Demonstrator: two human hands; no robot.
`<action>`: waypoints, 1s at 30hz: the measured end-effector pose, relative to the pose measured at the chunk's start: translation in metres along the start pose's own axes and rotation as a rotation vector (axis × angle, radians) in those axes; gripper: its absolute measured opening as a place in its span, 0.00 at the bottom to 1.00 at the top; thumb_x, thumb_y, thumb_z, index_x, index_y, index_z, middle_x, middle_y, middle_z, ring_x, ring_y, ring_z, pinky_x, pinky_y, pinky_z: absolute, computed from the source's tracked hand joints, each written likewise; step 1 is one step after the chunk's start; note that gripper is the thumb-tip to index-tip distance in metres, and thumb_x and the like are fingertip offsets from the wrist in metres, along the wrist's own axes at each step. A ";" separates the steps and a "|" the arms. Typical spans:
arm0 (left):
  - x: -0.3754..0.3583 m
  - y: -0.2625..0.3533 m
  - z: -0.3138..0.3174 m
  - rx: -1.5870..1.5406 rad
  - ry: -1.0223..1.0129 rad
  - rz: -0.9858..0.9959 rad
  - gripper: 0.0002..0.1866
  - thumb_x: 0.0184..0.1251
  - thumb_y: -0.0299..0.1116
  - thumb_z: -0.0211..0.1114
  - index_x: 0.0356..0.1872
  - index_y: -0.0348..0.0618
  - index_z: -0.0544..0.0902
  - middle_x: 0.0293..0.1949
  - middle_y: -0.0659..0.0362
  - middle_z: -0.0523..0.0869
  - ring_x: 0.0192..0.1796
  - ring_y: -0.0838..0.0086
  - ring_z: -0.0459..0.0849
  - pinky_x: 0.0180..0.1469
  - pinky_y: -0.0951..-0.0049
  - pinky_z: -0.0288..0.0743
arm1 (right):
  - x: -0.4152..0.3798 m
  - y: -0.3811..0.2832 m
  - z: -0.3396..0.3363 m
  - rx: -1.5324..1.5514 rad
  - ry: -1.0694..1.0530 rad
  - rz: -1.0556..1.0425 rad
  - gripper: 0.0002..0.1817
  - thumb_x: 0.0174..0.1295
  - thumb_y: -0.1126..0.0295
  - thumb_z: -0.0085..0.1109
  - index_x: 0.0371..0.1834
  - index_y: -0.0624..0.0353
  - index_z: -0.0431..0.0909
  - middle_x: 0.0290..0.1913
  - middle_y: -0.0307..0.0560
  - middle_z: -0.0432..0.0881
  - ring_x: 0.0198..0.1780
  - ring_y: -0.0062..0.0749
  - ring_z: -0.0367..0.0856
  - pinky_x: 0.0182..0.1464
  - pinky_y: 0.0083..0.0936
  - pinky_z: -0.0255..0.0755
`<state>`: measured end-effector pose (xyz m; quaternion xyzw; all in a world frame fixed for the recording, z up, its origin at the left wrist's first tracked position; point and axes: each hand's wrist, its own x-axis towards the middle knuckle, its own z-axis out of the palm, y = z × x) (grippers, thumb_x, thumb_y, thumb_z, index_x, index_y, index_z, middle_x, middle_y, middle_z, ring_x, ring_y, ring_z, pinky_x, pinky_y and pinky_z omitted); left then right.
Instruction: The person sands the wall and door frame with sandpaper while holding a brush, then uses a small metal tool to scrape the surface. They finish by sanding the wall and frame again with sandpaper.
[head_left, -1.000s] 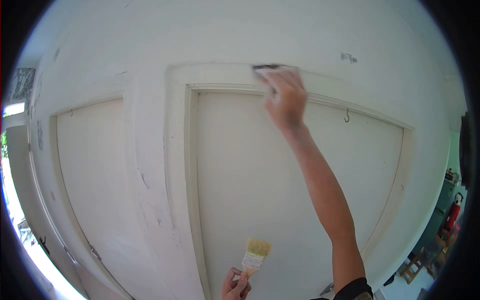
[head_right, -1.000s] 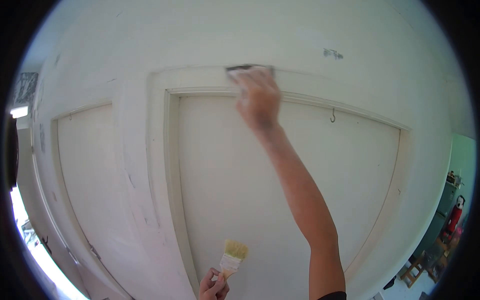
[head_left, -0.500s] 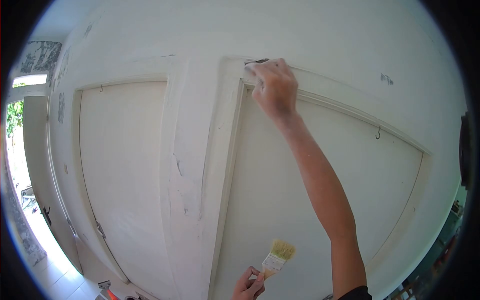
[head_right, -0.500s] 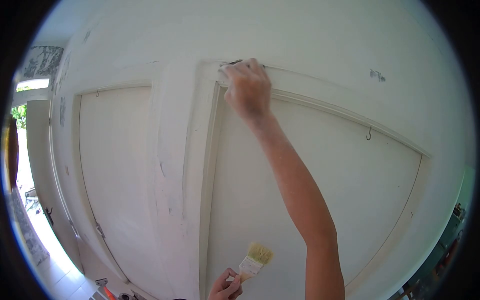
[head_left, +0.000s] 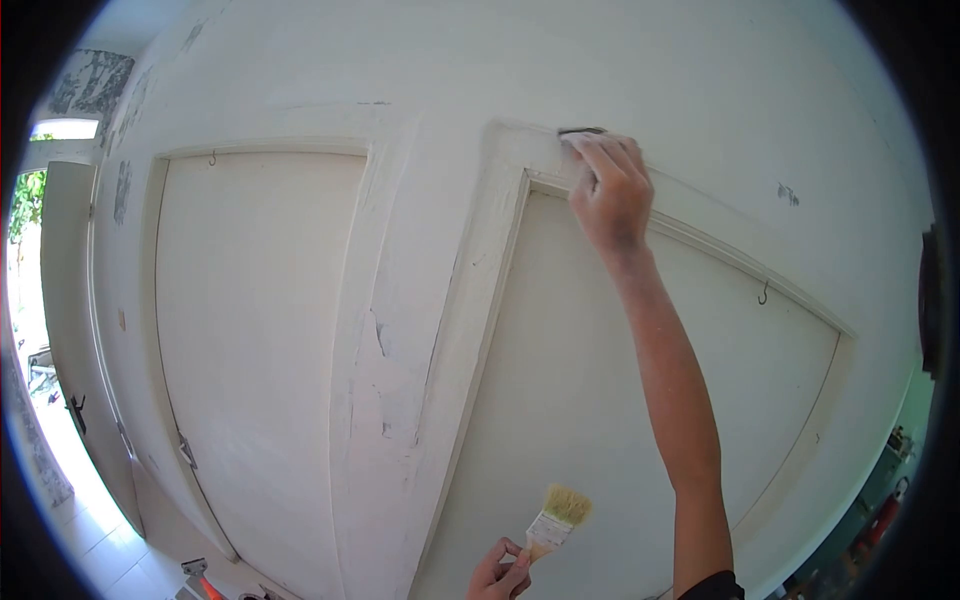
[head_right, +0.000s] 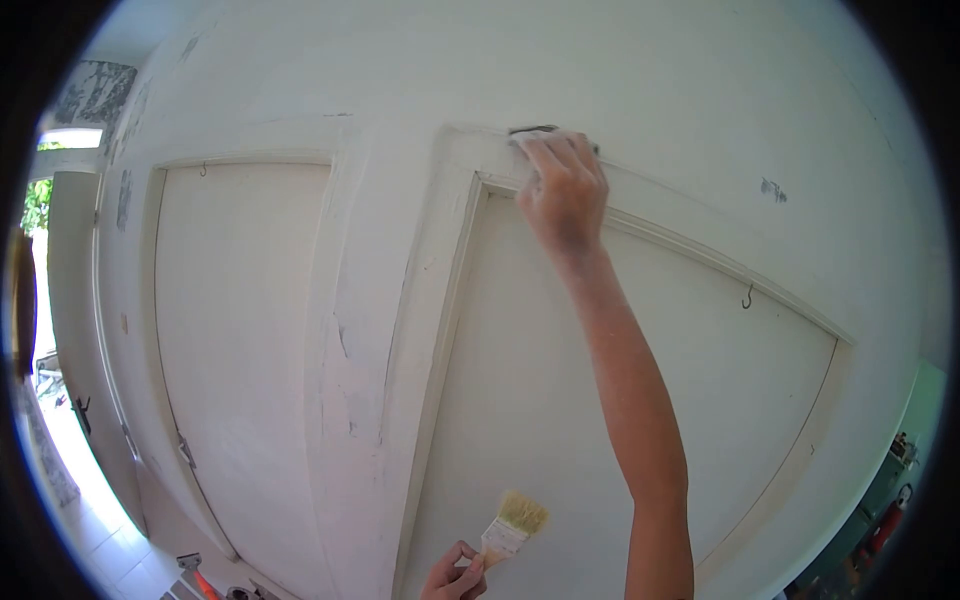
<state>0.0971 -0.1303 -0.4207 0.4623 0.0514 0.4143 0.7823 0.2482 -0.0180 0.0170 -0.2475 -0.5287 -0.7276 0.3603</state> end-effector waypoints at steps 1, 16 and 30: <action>0.000 0.003 0.001 -0.006 -0.002 -0.001 0.06 0.83 0.38 0.57 0.48 0.52 0.70 0.18 0.69 0.67 0.17 0.86 0.57 0.18 0.80 0.49 | -0.001 -0.002 0.001 0.000 -0.004 -0.005 0.18 0.48 0.86 0.60 0.41 0.55 0.87 0.42 0.40 0.87 0.50 0.38 0.82 0.50 0.35 0.79; -0.009 0.013 0.002 0.023 -0.046 0.055 0.07 0.84 0.40 0.55 0.46 0.51 0.70 0.19 0.68 0.70 0.17 0.85 0.59 0.20 0.80 0.53 | 0.003 -0.023 0.020 -0.085 0.046 0.011 0.21 0.46 0.86 0.58 0.43 0.53 0.88 0.43 0.39 0.87 0.50 0.38 0.83 0.51 0.35 0.79; -0.011 0.010 -0.004 0.066 -0.072 0.003 0.10 0.83 0.43 0.57 0.45 0.50 0.72 0.18 0.67 0.70 0.18 0.85 0.61 0.20 0.80 0.53 | 0.004 -0.002 -0.012 -0.051 -0.090 -0.076 0.19 0.49 0.87 0.59 0.43 0.57 0.87 0.43 0.42 0.88 0.49 0.40 0.84 0.51 0.34 0.80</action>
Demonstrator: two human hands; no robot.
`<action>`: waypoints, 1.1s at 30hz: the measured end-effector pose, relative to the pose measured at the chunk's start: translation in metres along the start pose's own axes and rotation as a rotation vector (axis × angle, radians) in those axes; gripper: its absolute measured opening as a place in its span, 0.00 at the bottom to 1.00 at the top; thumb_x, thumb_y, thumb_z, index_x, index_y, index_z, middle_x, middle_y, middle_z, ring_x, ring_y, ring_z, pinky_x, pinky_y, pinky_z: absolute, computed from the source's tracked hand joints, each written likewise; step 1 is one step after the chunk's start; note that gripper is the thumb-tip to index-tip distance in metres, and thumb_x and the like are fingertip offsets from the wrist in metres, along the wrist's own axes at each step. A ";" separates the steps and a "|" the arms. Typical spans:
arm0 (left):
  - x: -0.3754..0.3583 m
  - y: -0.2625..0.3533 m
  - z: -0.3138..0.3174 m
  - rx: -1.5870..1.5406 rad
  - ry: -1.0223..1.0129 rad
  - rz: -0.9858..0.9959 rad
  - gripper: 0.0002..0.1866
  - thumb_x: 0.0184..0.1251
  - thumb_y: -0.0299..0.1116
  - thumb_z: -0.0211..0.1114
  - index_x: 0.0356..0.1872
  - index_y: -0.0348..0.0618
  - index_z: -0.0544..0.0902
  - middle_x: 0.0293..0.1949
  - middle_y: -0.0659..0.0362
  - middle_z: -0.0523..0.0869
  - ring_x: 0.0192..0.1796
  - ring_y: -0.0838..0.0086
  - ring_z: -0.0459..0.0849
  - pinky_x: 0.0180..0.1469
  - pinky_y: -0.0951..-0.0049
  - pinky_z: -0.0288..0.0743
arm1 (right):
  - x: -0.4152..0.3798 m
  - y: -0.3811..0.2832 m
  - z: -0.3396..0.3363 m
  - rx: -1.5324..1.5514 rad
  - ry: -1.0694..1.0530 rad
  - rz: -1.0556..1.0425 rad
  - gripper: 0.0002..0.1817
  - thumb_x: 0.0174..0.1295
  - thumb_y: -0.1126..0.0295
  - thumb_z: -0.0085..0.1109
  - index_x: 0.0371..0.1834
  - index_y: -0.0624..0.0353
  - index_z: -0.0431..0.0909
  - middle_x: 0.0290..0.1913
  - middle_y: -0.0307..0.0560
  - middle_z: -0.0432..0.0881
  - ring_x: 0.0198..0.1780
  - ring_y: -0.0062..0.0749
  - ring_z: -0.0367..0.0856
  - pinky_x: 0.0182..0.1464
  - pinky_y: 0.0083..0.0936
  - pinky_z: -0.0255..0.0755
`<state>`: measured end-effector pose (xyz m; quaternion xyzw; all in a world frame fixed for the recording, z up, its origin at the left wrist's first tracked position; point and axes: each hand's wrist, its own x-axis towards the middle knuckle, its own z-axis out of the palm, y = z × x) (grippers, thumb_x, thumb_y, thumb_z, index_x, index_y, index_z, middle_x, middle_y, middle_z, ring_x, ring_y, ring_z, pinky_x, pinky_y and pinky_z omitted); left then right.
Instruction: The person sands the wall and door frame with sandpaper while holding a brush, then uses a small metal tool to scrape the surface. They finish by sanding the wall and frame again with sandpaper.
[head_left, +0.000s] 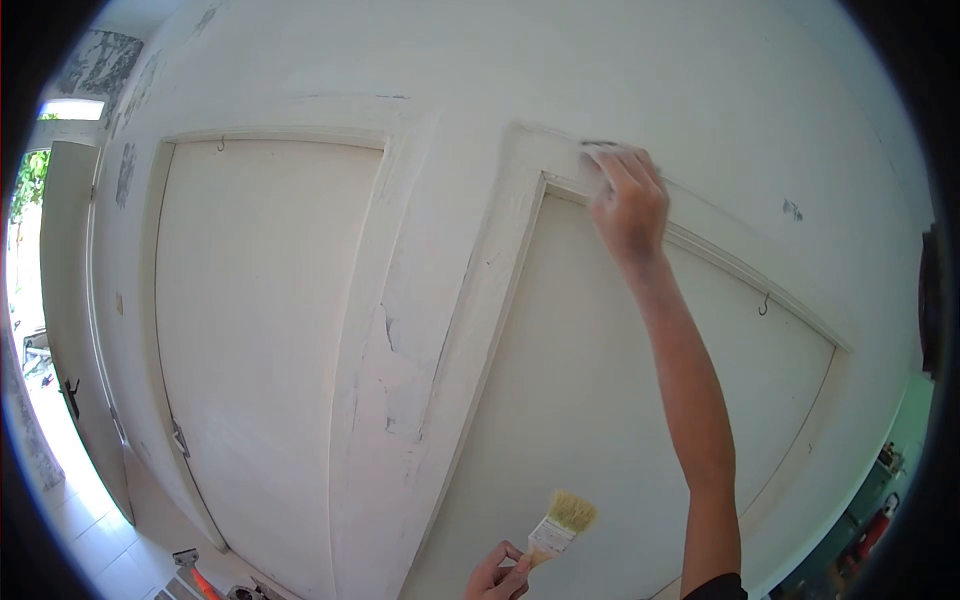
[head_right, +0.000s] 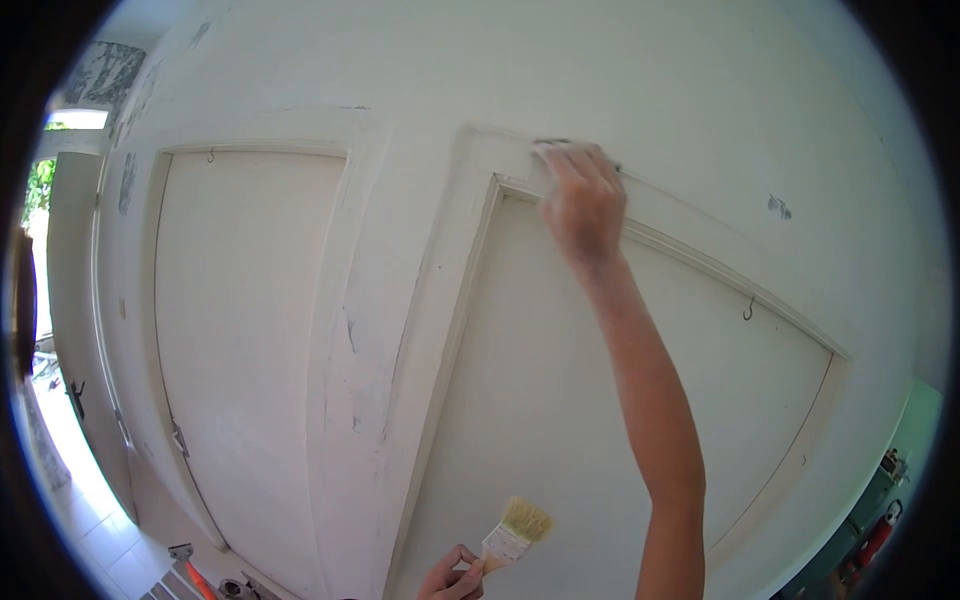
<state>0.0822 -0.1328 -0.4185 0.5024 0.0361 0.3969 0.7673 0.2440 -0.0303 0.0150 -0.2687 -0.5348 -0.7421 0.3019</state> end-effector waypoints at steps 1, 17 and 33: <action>-0.001 0.000 0.000 -0.004 -0.004 -0.002 0.10 0.83 0.43 0.57 0.45 0.50 0.72 0.18 0.67 0.70 0.18 0.85 0.61 0.20 0.80 0.53 | -0.005 0.007 -0.008 -0.003 -0.004 -0.004 0.19 0.49 0.87 0.59 0.43 0.57 0.87 0.43 0.42 0.88 0.49 0.40 0.84 0.51 0.34 0.80; -0.006 0.016 0.018 -0.023 -0.012 0.017 0.09 0.84 0.40 0.56 0.44 0.48 0.71 0.18 0.70 0.67 0.19 0.85 0.59 0.21 0.79 0.51 | -0.004 0.013 0.005 0.071 -0.012 0.048 0.18 0.49 0.84 0.61 0.43 0.57 0.87 0.42 0.44 0.87 0.50 0.40 0.84 0.50 0.34 0.81; -0.008 0.001 0.008 -0.008 -0.077 0.003 0.08 0.83 0.39 0.58 0.46 0.48 0.71 0.17 0.70 0.65 0.19 0.85 0.58 0.22 0.78 0.51 | 0.011 -0.009 0.025 0.038 -0.003 0.005 0.17 0.49 0.85 0.60 0.43 0.57 0.87 0.41 0.43 0.87 0.48 0.39 0.84 0.49 0.34 0.81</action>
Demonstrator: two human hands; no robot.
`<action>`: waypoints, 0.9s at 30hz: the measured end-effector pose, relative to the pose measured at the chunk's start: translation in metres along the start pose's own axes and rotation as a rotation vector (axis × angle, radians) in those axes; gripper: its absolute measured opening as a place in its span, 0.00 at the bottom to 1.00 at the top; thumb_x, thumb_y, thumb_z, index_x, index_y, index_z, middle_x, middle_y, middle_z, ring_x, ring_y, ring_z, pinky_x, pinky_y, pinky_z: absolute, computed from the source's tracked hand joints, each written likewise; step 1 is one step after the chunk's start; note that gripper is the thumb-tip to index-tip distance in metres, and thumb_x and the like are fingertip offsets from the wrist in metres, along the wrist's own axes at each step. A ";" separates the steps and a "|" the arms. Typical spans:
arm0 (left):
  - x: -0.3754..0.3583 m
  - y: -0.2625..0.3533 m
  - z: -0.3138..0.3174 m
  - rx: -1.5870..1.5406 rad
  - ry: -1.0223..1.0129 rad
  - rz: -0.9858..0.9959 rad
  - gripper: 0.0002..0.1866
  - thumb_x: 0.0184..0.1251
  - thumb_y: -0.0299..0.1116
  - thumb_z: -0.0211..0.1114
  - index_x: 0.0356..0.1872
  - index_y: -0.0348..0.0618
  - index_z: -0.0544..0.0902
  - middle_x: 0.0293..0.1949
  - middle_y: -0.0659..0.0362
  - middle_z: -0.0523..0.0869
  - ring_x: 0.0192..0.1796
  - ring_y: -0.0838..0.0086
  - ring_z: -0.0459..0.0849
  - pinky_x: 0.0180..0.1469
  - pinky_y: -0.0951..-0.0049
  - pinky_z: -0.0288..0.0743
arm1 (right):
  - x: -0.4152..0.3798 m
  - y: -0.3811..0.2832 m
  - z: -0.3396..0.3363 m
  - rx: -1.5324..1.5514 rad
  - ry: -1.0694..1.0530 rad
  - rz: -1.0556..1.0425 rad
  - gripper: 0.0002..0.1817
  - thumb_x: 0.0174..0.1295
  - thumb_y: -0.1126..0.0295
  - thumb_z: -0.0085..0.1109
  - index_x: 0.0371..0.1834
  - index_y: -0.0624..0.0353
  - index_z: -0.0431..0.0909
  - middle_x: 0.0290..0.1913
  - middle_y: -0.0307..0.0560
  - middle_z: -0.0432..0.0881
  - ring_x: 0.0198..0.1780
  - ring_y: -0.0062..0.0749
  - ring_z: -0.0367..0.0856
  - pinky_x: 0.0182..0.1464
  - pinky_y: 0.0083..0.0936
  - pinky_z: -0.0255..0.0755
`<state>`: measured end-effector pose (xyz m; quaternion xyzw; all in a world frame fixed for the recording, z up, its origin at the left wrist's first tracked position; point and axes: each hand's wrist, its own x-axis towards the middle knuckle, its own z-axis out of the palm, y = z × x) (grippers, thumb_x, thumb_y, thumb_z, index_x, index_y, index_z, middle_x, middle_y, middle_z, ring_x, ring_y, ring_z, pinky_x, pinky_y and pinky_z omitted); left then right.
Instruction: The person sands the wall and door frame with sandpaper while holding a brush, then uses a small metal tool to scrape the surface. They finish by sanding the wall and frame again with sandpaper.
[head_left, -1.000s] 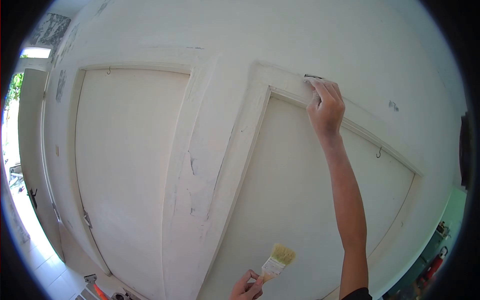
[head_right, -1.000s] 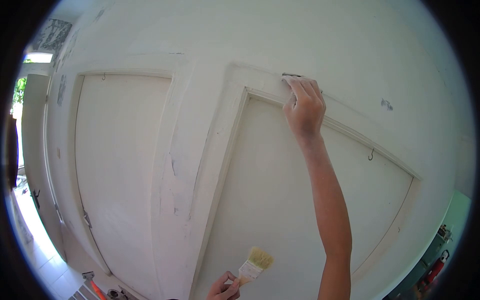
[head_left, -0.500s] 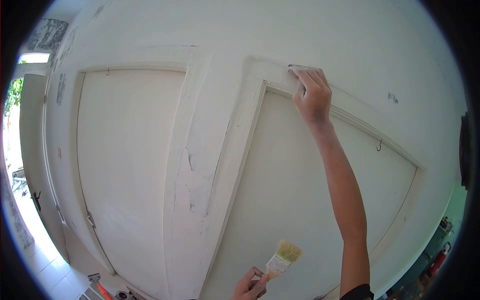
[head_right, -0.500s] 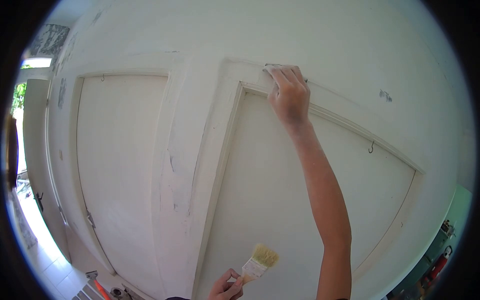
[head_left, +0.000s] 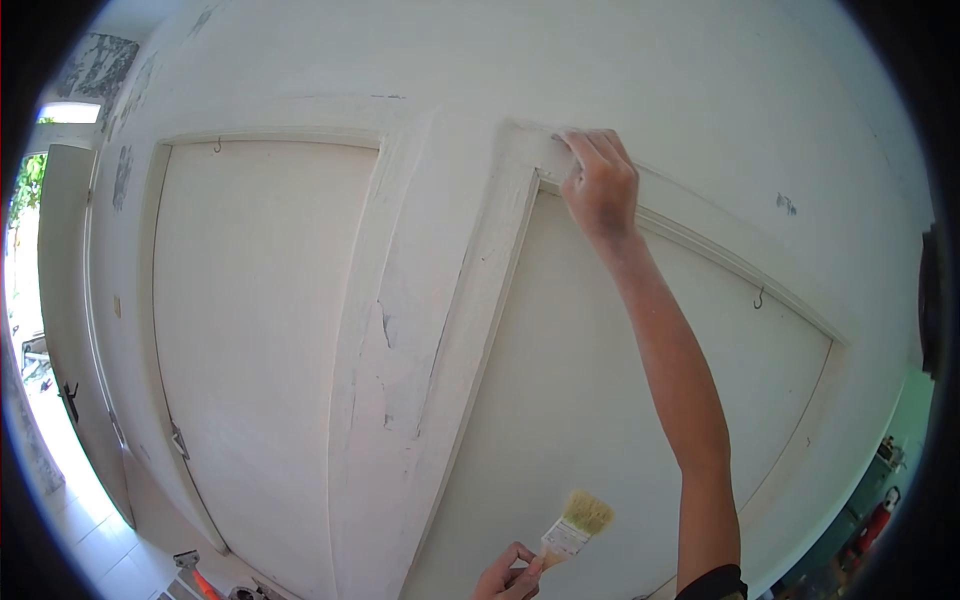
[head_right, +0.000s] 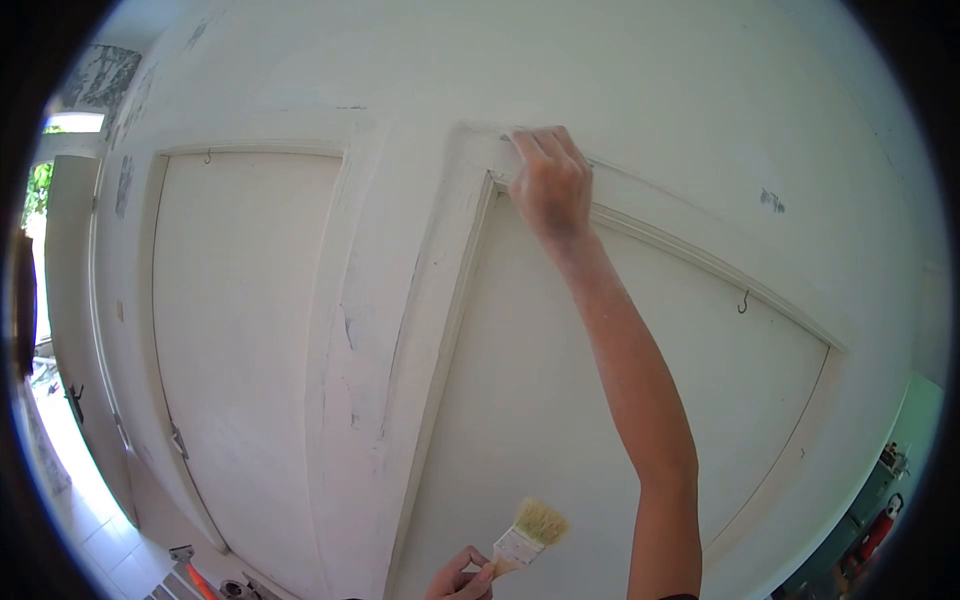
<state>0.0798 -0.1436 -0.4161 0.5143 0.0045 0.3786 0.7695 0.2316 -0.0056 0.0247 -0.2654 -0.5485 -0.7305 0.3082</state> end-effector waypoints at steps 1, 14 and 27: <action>0.000 0.000 -0.001 0.001 0.002 0.002 0.08 0.83 0.39 0.58 0.46 0.48 0.71 0.17 0.70 0.65 0.19 0.85 0.58 0.22 0.78 0.51 | 0.003 -0.003 0.005 0.021 0.010 -0.022 0.18 0.49 0.85 0.60 0.43 0.56 0.87 0.41 0.43 0.87 0.48 0.38 0.85 0.48 0.34 0.81; 0.008 -0.013 -0.009 0.000 -0.002 0.001 0.08 0.83 0.39 0.57 0.44 0.48 0.71 0.18 0.70 0.65 0.20 0.84 0.58 0.23 0.77 0.53 | 0.017 -0.016 0.021 0.077 -0.051 -0.098 0.20 0.48 0.85 0.60 0.44 0.56 0.86 0.42 0.43 0.88 0.48 0.40 0.85 0.50 0.35 0.81; 0.009 -0.007 -0.017 0.098 -0.061 -0.053 0.11 0.83 0.42 0.58 0.43 0.46 0.71 0.19 0.68 0.67 0.21 0.83 0.62 0.24 0.77 0.56 | 0.023 -0.026 0.022 0.051 -0.105 -0.117 0.19 0.49 0.85 0.60 0.44 0.56 0.86 0.42 0.42 0.88 0.49 0.38 0.85 0.51 0.35 0.81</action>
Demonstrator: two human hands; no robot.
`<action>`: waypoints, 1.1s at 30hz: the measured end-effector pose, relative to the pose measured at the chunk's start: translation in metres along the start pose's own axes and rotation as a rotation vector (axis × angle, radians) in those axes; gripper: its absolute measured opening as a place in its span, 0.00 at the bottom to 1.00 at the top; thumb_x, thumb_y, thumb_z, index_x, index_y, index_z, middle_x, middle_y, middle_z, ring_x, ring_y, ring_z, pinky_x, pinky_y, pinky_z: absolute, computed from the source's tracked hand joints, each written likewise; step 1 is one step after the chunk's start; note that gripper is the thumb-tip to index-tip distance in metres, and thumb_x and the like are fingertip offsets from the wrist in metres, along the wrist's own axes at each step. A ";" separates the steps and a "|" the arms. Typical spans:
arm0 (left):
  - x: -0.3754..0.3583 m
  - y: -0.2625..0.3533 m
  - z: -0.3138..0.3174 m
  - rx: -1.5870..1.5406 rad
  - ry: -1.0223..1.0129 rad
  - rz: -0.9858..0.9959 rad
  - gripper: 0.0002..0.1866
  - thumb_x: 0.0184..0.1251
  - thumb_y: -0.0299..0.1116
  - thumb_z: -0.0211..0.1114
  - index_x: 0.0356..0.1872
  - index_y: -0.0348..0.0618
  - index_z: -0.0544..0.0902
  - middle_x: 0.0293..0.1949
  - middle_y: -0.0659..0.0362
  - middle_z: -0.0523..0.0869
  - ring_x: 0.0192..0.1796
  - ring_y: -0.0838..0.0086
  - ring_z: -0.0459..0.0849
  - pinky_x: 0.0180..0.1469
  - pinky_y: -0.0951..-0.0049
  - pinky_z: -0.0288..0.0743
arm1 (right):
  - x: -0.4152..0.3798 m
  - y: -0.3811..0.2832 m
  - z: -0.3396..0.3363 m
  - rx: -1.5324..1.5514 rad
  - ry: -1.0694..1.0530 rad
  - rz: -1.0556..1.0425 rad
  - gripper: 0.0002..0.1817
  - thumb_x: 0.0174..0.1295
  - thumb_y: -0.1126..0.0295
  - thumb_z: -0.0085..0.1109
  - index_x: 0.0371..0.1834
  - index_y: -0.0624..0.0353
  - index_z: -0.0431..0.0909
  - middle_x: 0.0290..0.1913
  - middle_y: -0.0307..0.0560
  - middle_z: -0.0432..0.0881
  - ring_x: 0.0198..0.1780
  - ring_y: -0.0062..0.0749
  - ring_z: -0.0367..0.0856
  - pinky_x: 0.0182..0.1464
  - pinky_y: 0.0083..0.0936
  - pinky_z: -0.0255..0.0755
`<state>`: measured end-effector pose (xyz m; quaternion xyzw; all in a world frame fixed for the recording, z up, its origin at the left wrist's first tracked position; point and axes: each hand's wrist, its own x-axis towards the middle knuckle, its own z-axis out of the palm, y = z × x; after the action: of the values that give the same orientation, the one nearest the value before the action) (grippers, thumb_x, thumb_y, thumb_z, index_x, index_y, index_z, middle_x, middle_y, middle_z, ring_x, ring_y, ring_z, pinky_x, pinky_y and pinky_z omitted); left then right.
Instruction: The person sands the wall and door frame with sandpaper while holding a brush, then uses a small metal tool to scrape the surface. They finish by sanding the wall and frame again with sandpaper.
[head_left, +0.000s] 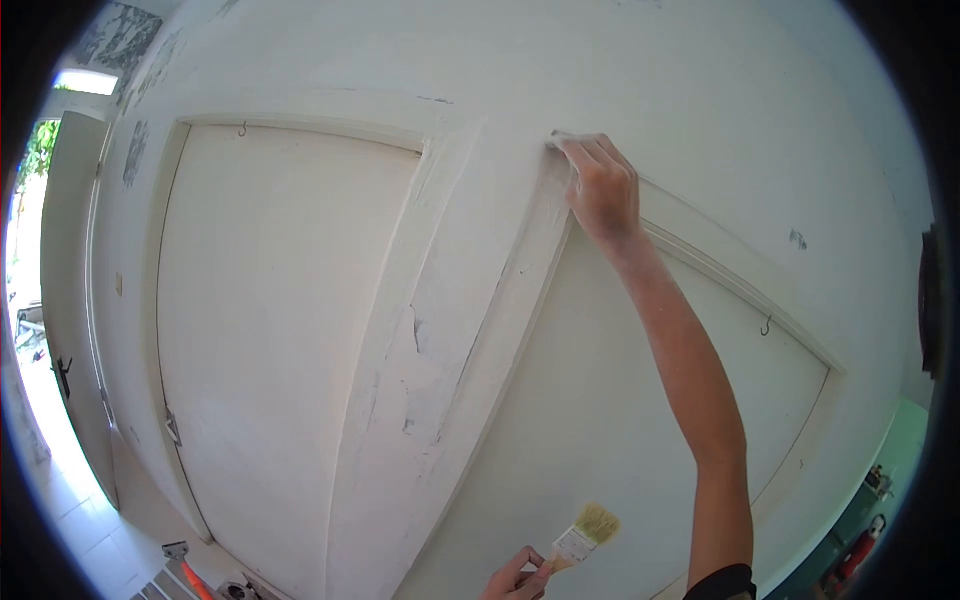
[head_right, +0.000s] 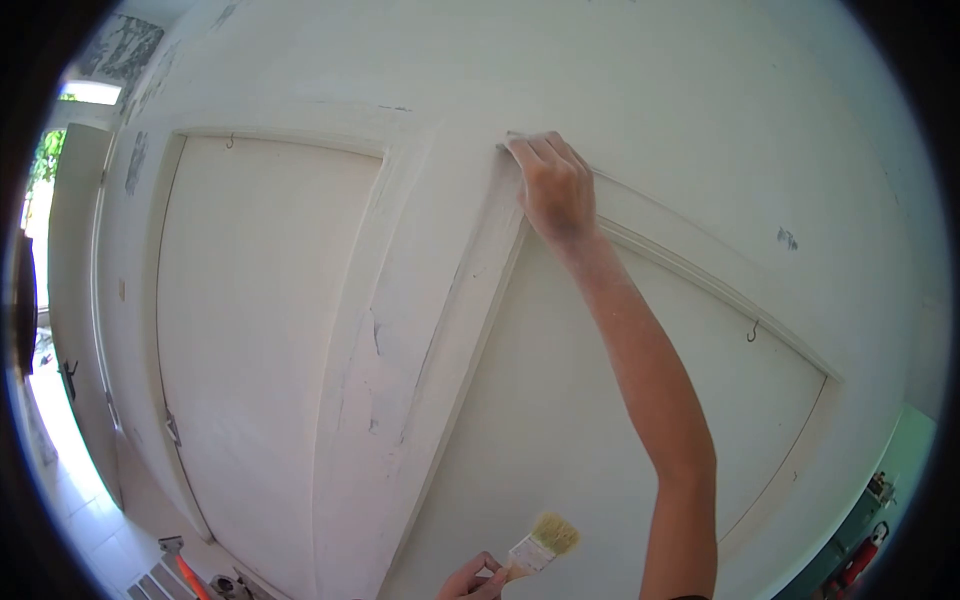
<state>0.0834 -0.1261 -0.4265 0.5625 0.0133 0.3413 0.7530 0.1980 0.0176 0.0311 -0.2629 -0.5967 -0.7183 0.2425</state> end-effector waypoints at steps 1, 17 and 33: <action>-0.001 0.003 -0.002 0.004 -0.001 -0.001 0.11 0.83 0.42 0.58 0.43 0.46 0.71 0.19 0.68 0.67 0.21 0.83 0.62 0.24 0.77 0.56 | -0.003 0.002 -0.005 -0.010 -0.031 -0.017 0.19 0.49 0.85 0.60 0.44 0.55 0.86 0.42 0.42 0.88 0.50 0.38 0.85 0.51 0.35 0.81; 0.013 -0.018 -0.011 -0.131 -0.040 -0.005 0.08 0.83 0.38 0.58 0.42 0.48 0.73 0.19 0.70 0.66 0.20 0.84 0.59 0.22 0.79 0.54 | 0.000 0.025 -0.003 -0.036 0.116 0.205 0.20 0.57 0.86 0.54 0.47 0.54 0.86 0.46 0.48 0.89 0.50 0.44 0.88 0.52 0.38 0.81; -0.007 0.002 0.001 -0.076 -0.048 -0.004 0.12 0.82 0.42 0.58 0.41 0.46 0.73 0.19 0.70 0.66 0.20 0.84 0.59 0.23 0.78 0.53 | -0.016 0.023 -0.008 0.073 -0.053 0.261 0.15 0.63 0.80 0.57 0.49 0.50 0.82 0.42 0.48 0.90 0.43 0.48 0.89 0.41 0.40 0.81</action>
<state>0.0774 -0.1300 -0.4267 0.5413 -0.0165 0.3264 0.7747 0.2243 0.0060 0.0364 -0.3480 -0.5896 -0.6513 0.3273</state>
